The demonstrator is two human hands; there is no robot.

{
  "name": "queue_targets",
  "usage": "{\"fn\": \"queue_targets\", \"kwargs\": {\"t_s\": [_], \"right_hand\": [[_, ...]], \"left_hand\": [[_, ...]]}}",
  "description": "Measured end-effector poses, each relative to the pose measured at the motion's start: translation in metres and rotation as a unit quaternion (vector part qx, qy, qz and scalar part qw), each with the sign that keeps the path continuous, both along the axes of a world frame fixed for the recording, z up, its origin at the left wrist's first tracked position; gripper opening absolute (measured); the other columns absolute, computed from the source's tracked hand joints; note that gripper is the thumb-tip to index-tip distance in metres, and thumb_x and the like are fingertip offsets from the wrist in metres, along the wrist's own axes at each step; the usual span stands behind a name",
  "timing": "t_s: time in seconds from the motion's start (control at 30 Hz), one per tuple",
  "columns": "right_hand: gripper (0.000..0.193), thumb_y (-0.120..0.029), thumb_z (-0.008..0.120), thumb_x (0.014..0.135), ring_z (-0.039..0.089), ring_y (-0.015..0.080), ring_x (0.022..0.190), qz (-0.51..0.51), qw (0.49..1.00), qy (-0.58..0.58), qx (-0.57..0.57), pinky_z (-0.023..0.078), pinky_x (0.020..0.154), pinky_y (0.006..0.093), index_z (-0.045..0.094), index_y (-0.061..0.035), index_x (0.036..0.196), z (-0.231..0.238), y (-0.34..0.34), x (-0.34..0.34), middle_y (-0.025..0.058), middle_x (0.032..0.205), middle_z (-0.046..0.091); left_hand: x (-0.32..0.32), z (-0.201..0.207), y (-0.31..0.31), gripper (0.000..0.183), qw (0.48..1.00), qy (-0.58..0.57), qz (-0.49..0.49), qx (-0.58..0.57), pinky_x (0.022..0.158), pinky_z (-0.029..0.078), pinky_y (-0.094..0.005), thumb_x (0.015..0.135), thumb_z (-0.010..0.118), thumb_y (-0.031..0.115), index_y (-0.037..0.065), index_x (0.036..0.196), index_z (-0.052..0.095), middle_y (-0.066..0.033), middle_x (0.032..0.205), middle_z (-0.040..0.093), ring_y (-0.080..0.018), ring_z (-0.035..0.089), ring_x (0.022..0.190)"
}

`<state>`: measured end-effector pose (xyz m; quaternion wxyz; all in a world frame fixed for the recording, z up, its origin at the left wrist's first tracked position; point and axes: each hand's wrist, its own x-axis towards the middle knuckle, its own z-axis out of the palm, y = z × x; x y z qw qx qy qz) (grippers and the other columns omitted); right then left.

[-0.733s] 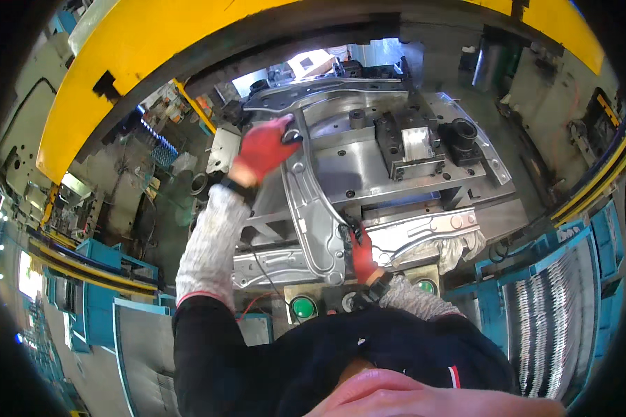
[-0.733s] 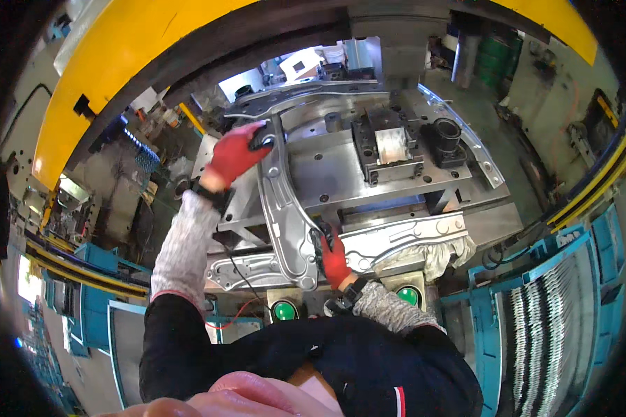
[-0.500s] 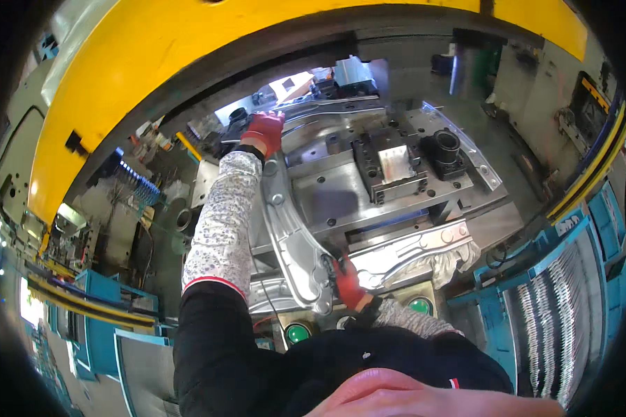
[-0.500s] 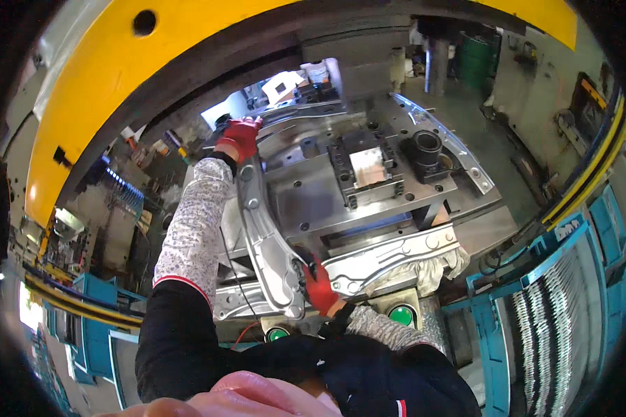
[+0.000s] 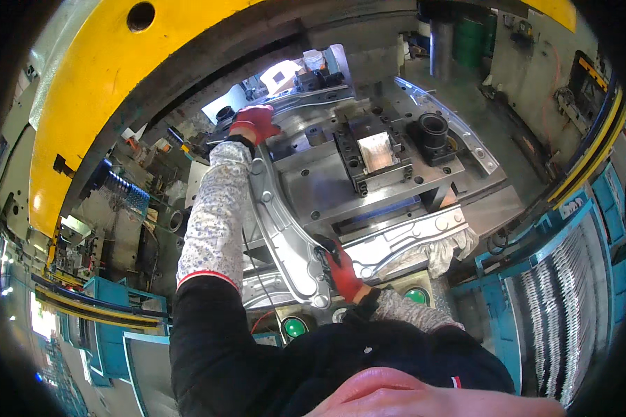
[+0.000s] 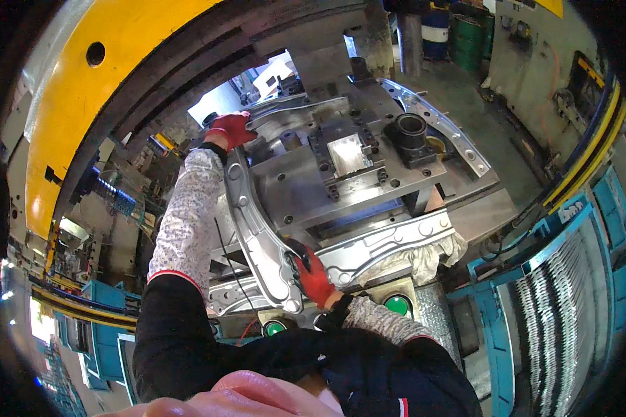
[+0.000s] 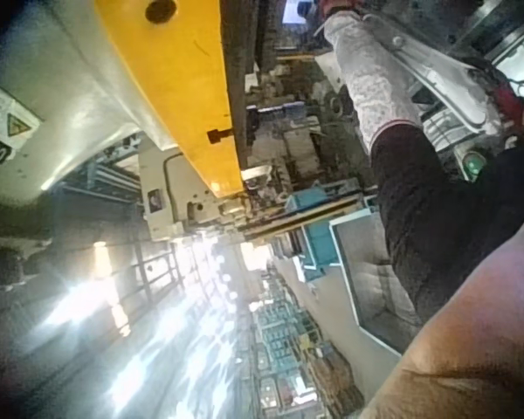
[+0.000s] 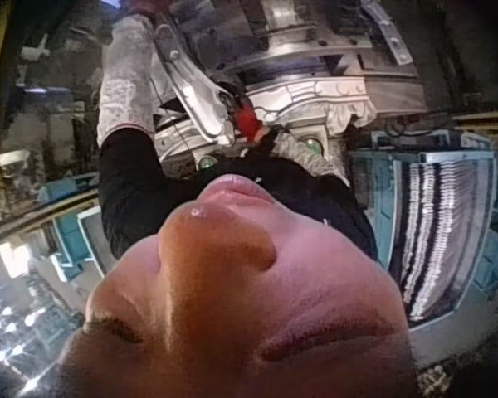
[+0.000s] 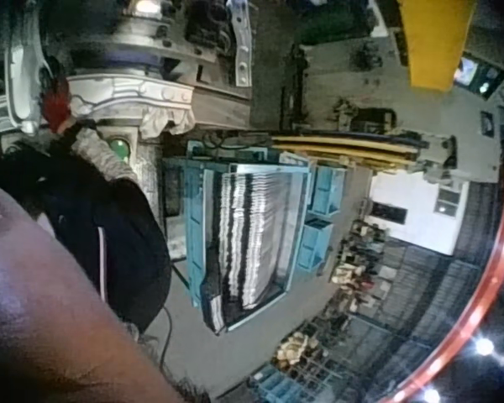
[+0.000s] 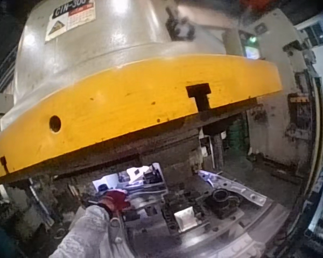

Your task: Operating a metal stamping or forming press to manufacture metal components.

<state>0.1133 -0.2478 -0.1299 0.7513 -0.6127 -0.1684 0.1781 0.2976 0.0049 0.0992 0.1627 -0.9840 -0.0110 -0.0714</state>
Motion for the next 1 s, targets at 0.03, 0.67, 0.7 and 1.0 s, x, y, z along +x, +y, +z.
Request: {"fn": "queue_targets", "kwargs": {"t_s": [0.03, 0.67, 0.7, 1.0], "right_hand": [[0.042, -0.021, 0.05, 0.088, 0.055, 0.0228, 0.093, -0.004, 1.0, -0.016, -0.003, 0.042, 0.081, 0.0318, 0.039, -0.0039, 0.124, 0.002, 0.001, 0.0, 0.0171, 0.102, 0.057], [0.037, -0.006, 0.05, 0.085, 0.054, 0.0211, 0.099, 0.025, 0.991, -0.127, 0.021, 0.042, 0.084, 0.03, 0.041, -0.0001, 0.121, 0.026, -0.046, 0.005, 0.0159, 0.108, 0.056], [0.037, -0.005, 0.05, 0.086, 0.054, 0.0199, 0.1, 0.038, 0.992, -0.12, 0.026, 0.042, 0.085, 0.0294, 0.041, 0.0, 0.121, 0.028, -0.053, 0.008, 0.0153, 0.108, 0.056], [0.032, -0.004, 0.045, 0.087, 0.052, 0.0151, 0.096, 0.031, 0.995, -0.076, 0.055, 0.04, 0.084, 0.0278, 0.043, -0.0014, 0.119, 0.01, -0.083, 0.014, 0.0104, 0.103, 0.058]], "left_hand": [[0.003, 0.002, -0.004, 0.038, 1.0, 0.004, -0.006, 0.0, 0.073, 0.046, -0.042, 0.064, 0.064, 0.027, 0.003, 0.092, 0.055, -0.0181, 0.089, 0.06, -0.034, 0.058, 0.085], [0.018, 0.008, 0.015, 0.016, 0.956, -0.191, -0.148, 0.166, 0.065, 0.046, -0.0411, 0.073, 0.049, 0.008, 0.007, 0.088, 0.055, -0.0137, 0.083, 0.058, -0.0321, 0.058, 0.077], [0.017, 0.006, 0.014, 0.017, 0.957, -0.184, -0.138, 0.177, 0.065, 0.046, -0.0413, 0.073, 0.049, 0.009, 0.007, 0.088, 0.055, -0.0137, 0.083, 0.058, -0.0322, 0.058, 0.077], [-0.009, 0.024, 0.03, 0.019, 0.97, -0.183, 0.032, 0.156, 0.065, 0.048, -0.0411, 0.072, 0.055, 0.017, 0.012, 0.089, 0.058, -0.0098, 0.086, 0.059, -0.0287, 0.059, 0.078]]}}
